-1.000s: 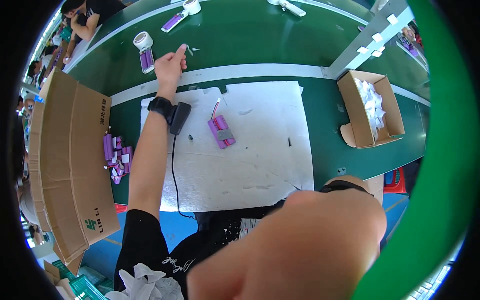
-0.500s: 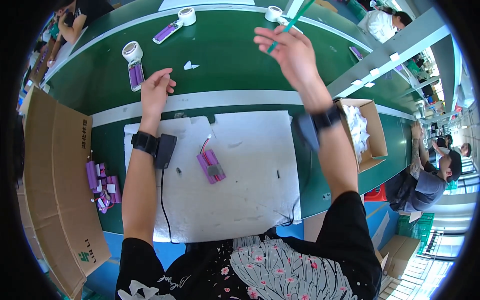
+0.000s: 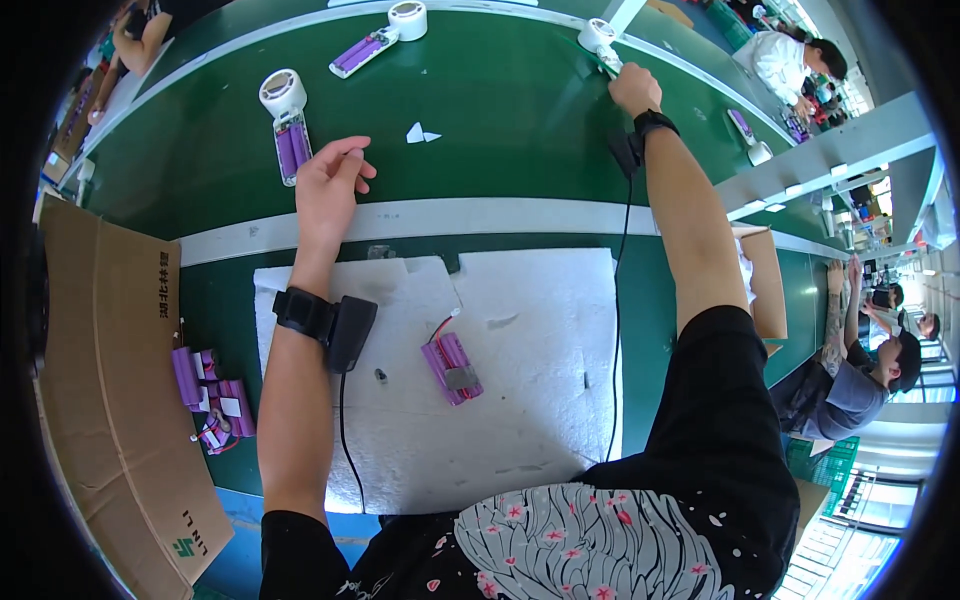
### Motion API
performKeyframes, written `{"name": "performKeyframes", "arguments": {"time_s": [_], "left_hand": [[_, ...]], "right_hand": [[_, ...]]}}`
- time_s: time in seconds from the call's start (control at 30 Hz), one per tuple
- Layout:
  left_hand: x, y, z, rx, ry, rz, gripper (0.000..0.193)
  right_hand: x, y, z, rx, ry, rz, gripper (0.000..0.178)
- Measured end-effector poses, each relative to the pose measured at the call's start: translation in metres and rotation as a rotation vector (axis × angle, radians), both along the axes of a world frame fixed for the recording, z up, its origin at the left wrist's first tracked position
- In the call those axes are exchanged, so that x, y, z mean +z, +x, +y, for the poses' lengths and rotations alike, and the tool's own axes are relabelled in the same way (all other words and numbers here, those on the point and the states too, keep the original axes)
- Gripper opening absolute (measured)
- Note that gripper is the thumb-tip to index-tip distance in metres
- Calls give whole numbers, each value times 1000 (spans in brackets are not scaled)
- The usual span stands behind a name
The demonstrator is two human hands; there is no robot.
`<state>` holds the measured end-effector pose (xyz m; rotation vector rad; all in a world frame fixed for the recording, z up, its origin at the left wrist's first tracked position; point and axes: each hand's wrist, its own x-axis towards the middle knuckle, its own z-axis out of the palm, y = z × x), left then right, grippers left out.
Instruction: The person picks up a green strip and a white sticker, then wraps the sticker around the strip before placing it on the table.
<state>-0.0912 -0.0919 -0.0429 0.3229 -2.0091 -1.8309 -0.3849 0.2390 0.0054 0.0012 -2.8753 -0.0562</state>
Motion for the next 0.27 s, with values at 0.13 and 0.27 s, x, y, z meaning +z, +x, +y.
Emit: {"name": "performKeyframes", "arguments": {"time_s": [0.13,0.27], "left_hand": [[-6,1,-4,-14,5,2,19],[5,5,-8,16,-30,48,19]], "right_hand": [[33,65,-37,49,48,33,32],[69,161,-45,167,101,-123,34]]}}
